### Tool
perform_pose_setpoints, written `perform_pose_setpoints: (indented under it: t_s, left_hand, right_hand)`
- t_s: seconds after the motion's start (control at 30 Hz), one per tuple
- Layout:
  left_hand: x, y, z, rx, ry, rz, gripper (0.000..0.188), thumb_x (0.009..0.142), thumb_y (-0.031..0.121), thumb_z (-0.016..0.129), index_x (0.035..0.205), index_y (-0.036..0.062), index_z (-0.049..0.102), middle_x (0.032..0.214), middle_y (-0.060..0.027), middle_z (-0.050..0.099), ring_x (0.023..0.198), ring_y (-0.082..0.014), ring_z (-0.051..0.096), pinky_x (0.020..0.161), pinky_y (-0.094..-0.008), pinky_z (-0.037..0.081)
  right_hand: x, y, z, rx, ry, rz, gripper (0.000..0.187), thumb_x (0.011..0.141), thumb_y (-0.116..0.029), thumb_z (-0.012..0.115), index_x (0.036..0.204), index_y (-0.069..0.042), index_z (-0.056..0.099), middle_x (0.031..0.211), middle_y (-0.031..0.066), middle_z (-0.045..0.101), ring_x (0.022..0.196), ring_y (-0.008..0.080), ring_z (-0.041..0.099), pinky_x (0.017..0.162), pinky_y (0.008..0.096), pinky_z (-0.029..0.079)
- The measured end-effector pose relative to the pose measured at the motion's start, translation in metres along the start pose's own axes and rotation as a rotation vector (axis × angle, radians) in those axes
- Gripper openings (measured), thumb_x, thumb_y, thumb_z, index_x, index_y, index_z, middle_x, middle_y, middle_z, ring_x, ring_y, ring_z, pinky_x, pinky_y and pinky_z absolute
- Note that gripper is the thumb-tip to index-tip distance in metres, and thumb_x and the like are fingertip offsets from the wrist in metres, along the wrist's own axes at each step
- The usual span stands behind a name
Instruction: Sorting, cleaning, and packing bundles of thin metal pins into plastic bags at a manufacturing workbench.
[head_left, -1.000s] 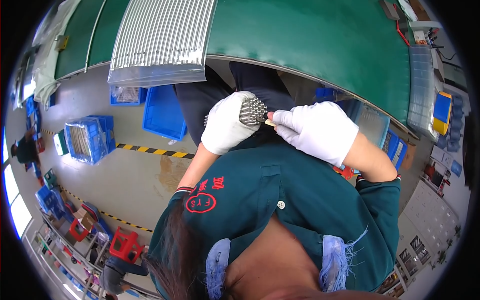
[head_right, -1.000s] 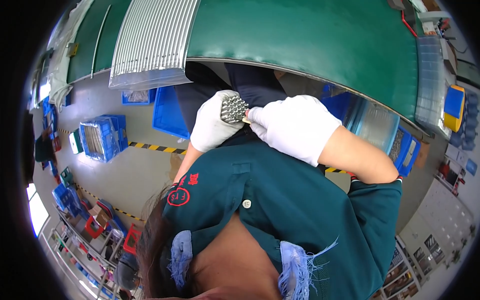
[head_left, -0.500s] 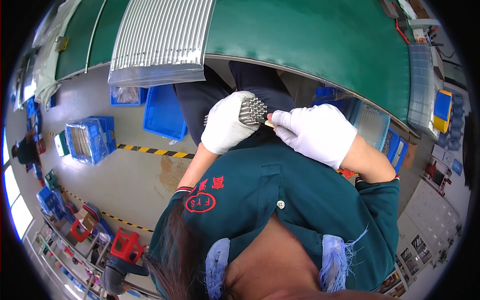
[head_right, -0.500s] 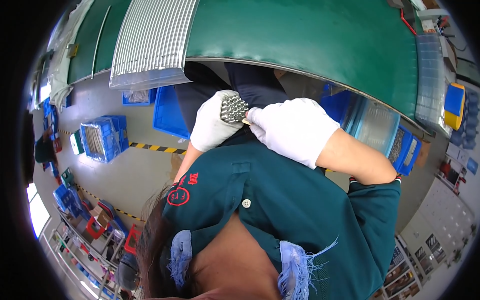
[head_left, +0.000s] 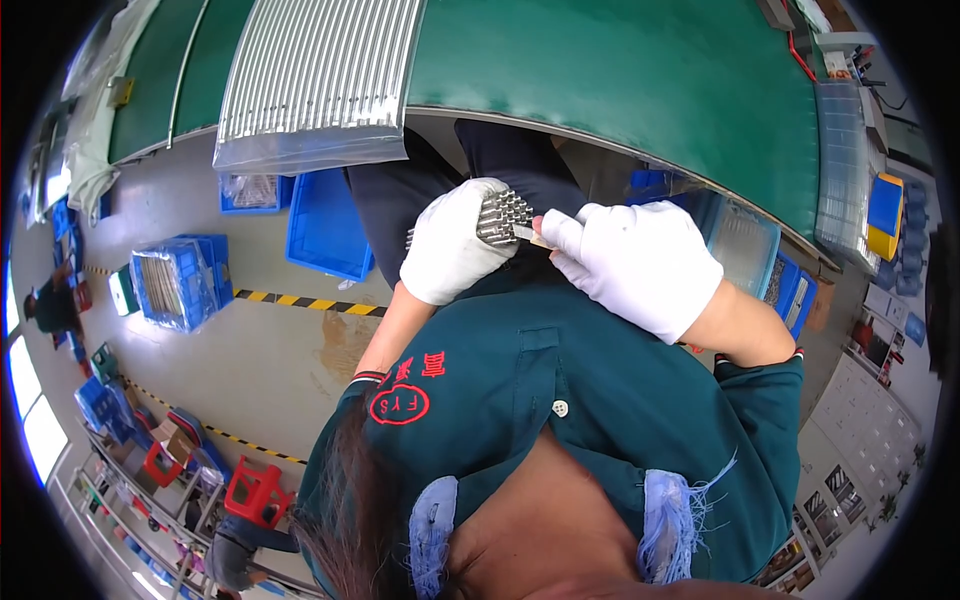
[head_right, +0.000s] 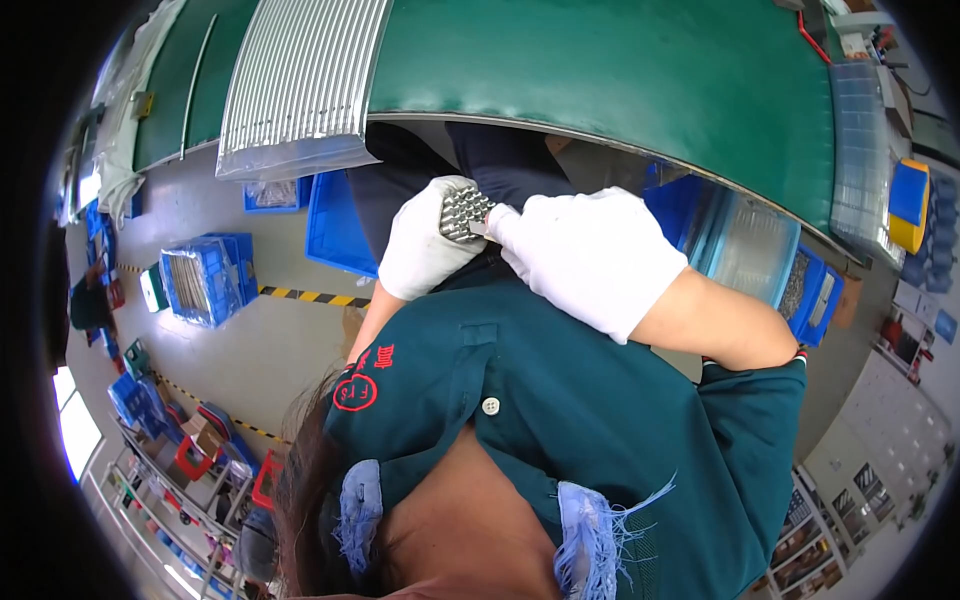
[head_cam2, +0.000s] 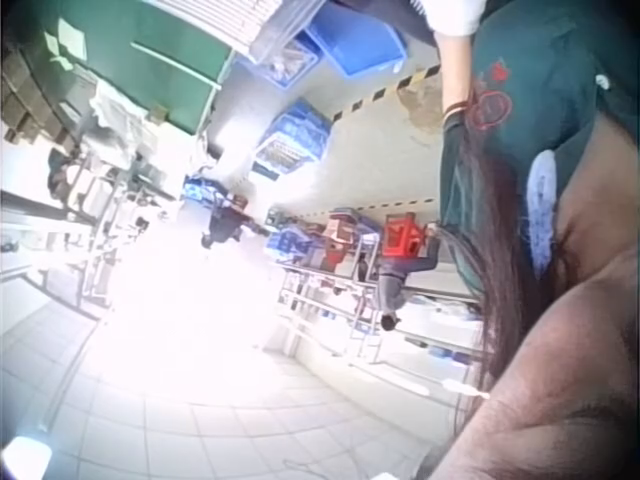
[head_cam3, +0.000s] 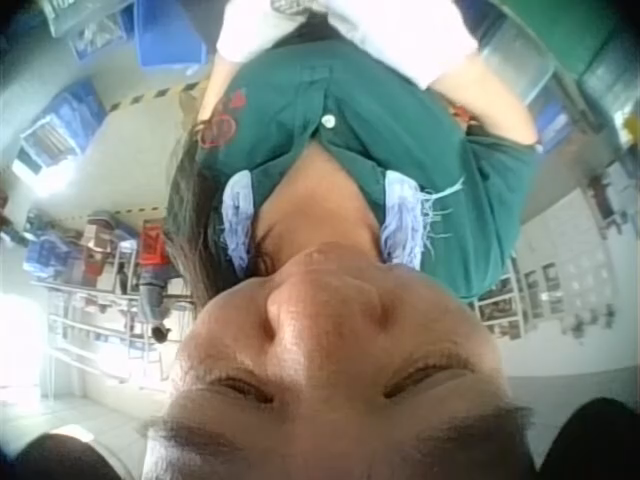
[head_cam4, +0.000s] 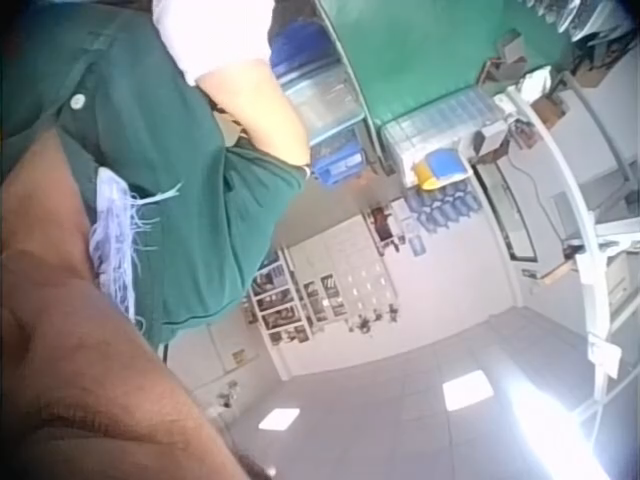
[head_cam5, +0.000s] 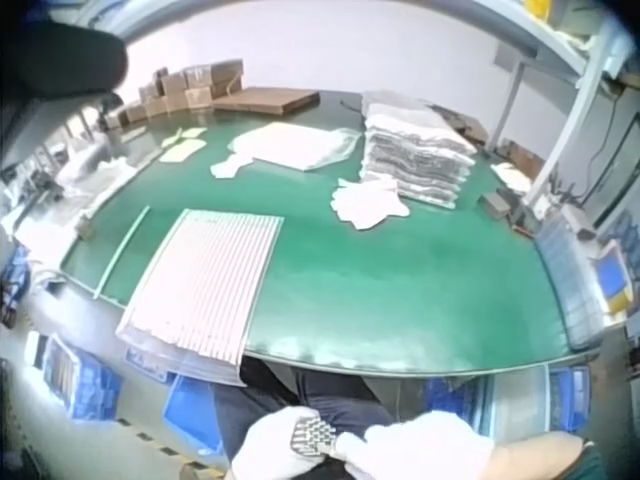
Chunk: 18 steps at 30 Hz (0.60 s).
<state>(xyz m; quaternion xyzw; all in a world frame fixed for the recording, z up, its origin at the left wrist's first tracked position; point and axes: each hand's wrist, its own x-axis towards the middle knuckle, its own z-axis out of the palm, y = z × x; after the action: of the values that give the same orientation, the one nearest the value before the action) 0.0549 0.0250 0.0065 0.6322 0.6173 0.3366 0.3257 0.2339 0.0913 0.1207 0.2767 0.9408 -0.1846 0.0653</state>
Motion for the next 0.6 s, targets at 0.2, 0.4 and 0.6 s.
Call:
perform_pose_setpoints:
  t_s: [0.2, 0.4, 0.6]
  left_hand:
    - [0.000, -0.003, 0.000, -0.016, -0.004, 0.039, 0.048, 0.061, 0.011, 0.079, 0.103, 0.0045, 0.056, 0.084, -0.0112, 0.064, 0.078, -0.0275, 0.065, 0.070, -0.0331, 0.051]
    - [0.000, -0.005, 0.001, -0.028, -0.034, 0.059, 0.046, 0.061, 0.010, 0.077, 0.101, 0.0045, 0.055, 0.083, -0.0106, 0.063, 0.077, -0.0275, 0.064, 0.069, -0.0332, 0.051]
    - [0.002, -0.003, 0.003, -0.030, -0.043, 0.127, 0.034, 0.065, 0.013, 0.074, 0.093, 0.0083, 0.056, 0.078, -0.0088, 0.062, 0.074, -0.0297, 0.062, 0.067, -0.0372, 0.050]
  right_hand:
    - [0.001, 0.006, 0.002, 0.020, -0.026, 0.002, 0.015, 0.085, -0.024, 0.054, 0.087, -0.012, 0.062, 0.063, 0.0072, 0.058, 0.058, 0.0247, 0.060, 0.049, 0.0373, 0.046]
    - [0.005, 0.010, 0.001, 0.111, -0.097, 0.005, 0.019, 0.085, -0.024, 0.051, 0.088, -0.013, 0.066, 0.068, 0.0091, 0.063, 0.061, 0.0273, 0.062, 0.055, 0.0378, 0.048]
    - [0.011, 0.015, -0.005, 0.103, -0.158, -0.022, 0.023, 0.087, -0.025, 0.047, 0.088, -0.012, 0.067, 0.072, 0.0103, 0.064, 0.065, 0.0287, 0.063, 0.060, 0.0392, 0.050]
